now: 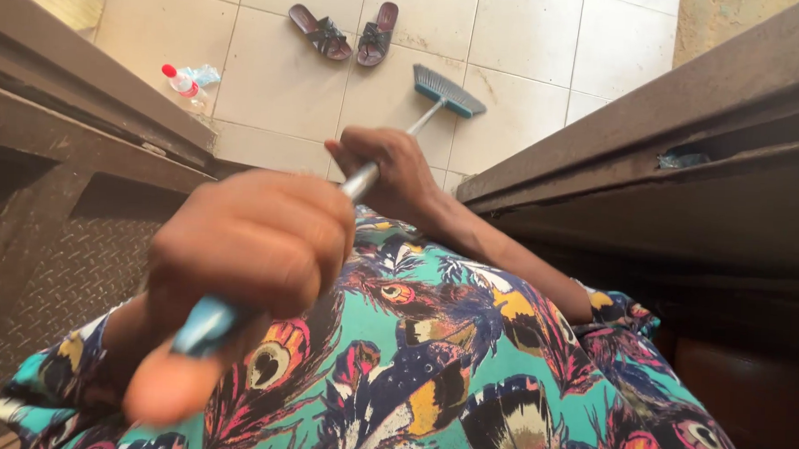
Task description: The person sweeps a tiled floor with a broom, moving from an indoor area near a doorway to an outdoor tiled patio. The person uses consistent back-and-forth strokes to gather debris across the surface.
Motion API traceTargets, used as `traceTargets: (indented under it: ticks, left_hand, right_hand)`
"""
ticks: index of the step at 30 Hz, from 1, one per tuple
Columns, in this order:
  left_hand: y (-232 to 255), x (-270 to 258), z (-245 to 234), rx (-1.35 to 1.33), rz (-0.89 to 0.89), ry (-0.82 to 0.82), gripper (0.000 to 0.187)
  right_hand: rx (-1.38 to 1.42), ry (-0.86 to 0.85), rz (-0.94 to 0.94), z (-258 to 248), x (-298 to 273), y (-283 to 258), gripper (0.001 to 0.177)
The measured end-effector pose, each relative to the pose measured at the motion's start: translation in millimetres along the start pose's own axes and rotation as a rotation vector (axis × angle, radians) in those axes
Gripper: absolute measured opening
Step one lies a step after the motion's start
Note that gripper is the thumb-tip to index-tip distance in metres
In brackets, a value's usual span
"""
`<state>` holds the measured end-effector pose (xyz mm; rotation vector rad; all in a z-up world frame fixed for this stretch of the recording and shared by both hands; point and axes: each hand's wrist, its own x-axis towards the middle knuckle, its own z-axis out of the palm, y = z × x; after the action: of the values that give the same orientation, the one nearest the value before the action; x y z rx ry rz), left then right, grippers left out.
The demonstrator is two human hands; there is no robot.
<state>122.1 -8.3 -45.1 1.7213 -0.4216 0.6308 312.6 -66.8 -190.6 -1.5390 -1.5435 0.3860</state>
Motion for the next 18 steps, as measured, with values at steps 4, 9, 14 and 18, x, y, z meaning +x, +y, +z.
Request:
traceTargets:
  ticks: [4,9,14,18]
  left_hand:
    - [-10.8,7.7,3.5,0.084,-0.183,0.124,0.090]
    - [-25.4,15.8,-4.6,0.049,-0.138,0.097,0.088]
    - [-39.6,17.7,-24.1,0.030,-0.059,0.002,0.087]
    - [-32.3,43.1,-51.2,-0.045,0.021,-0.020,0.077]
  right_hand:
    - [-0.016,0.024,-0.109,-0.3,3.6,20.3,0.043]
    - [0.022,-0.022,-0.033,-10.5,14.0,20.7,0.045]
    - [0.034,-0.036,-0.003,-16.0,26.6,23.3,0.046]
    - [0.062,-0.053,-0.015,-18.1,51.6,28.0,0.046]
